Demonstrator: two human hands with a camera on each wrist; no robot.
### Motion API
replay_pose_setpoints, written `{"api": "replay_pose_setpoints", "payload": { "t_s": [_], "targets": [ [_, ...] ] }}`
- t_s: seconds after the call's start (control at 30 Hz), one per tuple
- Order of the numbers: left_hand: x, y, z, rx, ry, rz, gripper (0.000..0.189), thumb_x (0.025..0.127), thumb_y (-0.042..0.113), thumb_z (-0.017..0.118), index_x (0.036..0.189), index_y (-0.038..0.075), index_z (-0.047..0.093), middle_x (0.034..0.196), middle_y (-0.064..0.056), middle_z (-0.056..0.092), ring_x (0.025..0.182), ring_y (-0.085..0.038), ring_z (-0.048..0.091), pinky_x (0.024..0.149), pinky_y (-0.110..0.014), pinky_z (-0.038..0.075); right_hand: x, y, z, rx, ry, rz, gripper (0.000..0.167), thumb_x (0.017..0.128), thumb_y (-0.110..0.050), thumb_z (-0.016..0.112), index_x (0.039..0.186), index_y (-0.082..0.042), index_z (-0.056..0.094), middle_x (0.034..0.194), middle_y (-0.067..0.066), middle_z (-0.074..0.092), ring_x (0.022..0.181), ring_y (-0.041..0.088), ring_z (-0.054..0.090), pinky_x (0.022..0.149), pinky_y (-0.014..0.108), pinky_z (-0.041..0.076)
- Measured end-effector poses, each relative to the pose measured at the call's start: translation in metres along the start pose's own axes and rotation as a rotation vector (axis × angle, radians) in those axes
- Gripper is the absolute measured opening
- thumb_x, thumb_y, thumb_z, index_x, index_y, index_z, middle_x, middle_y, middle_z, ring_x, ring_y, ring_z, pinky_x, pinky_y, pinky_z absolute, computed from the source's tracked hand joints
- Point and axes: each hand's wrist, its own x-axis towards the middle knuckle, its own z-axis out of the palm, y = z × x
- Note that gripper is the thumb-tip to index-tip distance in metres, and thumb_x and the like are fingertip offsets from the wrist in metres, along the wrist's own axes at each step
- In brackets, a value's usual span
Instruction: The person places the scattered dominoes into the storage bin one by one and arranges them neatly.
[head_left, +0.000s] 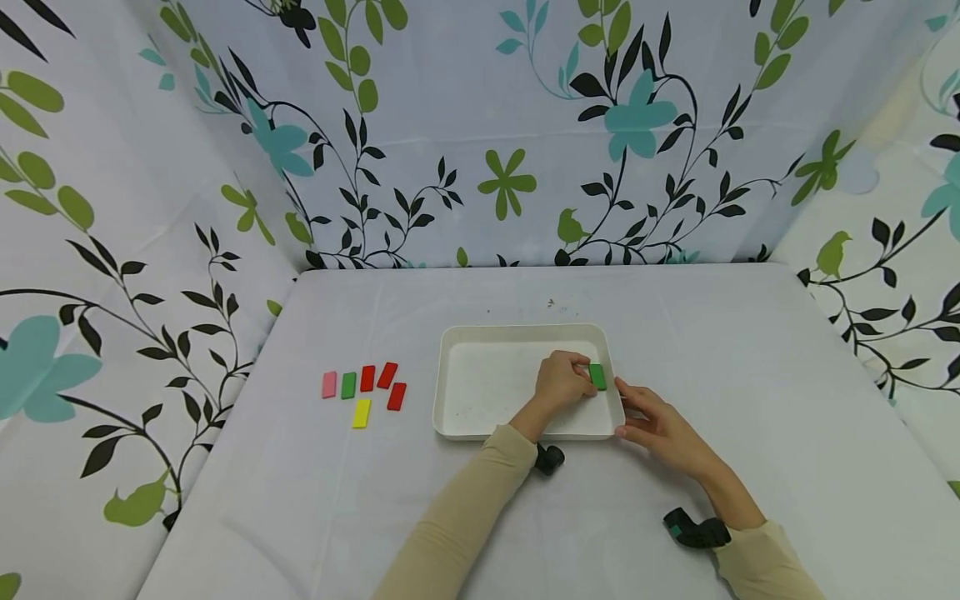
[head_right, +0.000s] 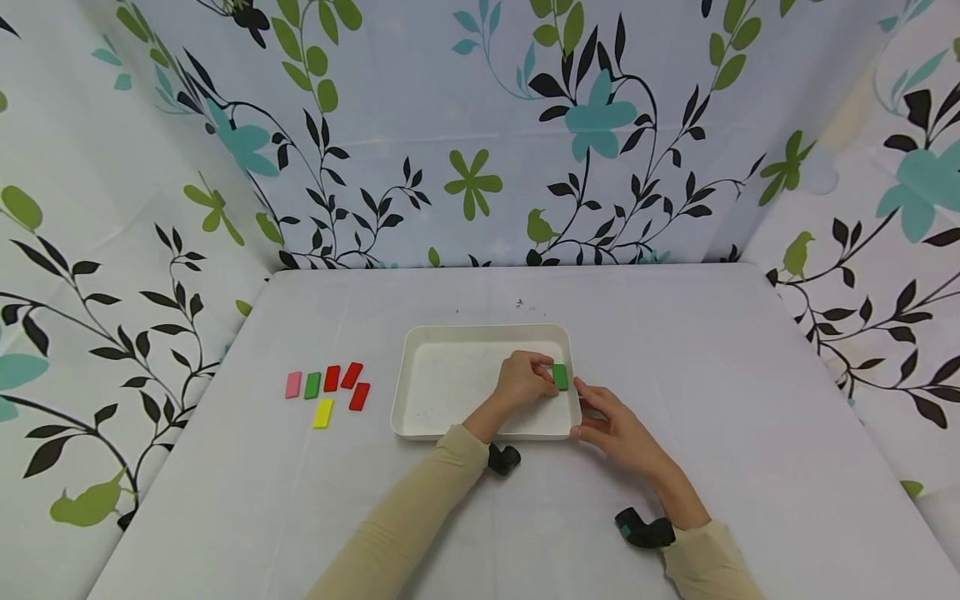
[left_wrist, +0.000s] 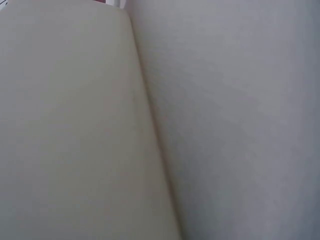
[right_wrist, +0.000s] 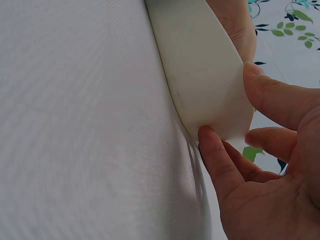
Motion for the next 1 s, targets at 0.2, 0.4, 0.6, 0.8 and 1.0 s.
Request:
{"api": "replay_pose_setpoints", "payload": {
  "t_s": [0.2,0.4,0.6,0.8,1.0],
  "targets": [
    [-0.001,0.0,-0.001,0.017,-0.004,0.007,0.048,0.071,0.005,0.083,0.117,0.006,0.071,0.072,0.002,0.069,0.057,-0.004,0.051,0.055,-0.016,0.04,0.0,-0.001,0.001,-0.019,0.006,0.022,0.073,0.091,-0.002,0.065,0.151,0.008,0.023,0.14,0.034,0.034,0.125,0.004,0.05,0.093,0.013,0.047],
    [-0.005,0.004,-0.011,0.016,0.031,0.048,0.05,0.073,0.011,0.083,0.121,0.007,0.068,0.077,0.001,0.069,0.062,-0.006,0.054,0.057,-0.018,0.042,-0.001,0.0,0.001,-0.035,0.015,0.023,0.072,0.092,-0.003,0.065,0.15,0.008,0.024,0.142,0.033,0.035,0.124,-0.003,0.047,0.094,0.011,0.045],
    [-0.024,0.019,-0.051,-0.102,-0.012,0.138,0.051,0.078,0.013,0.081,0.126,0.008,0.065,0.086,-0.003,0.069,0.069,-0.007,0.061,0.057,-0.018,0.046,-0.001,-0.001,0.002,-0.049,0.019,0.026,0.071,0.092,-0.003,0.065,0.15,0.008,0.025,0.142,0.033,0.035,0.122,-0.003,0.048,0.093,0.011,0.046],
    [-0.05,0.023,-0.102,-0.166,-0.047,0.269,0.048,0.081,0.012,0.079,0.126,0.008,0.065,0.094,-0.009,0.069,0.081,-0.013,0.063,0.069,-0.019,0.051,-0.001,-0.003,0.002,-0.064,0.033,0.021,0.072,0.091,-0.002,0.065,0.15,0.008,0.026,0.14,0.033,0.037,0.121,-0.004,0.048,0.092,0.011,0.046],
    [-0.078,0.008,-0.151,-0.173,-0.011,0.302,0.045,0.081,0.008,0.077,0.124,0.006,0.065,0.097,-0.014,0.067,0.084,-0.019,0.064,0.072,-0.023,0.053,-0.001,-0.002,0.002,-0.075,0.029,0.014,0.072,0.091,-0.002,0.065,0.151,0.007,0.026,0.139,0.033,0.038,0.122,-0.005,0.047,0.092,0.011,0.045]
  ]
}}
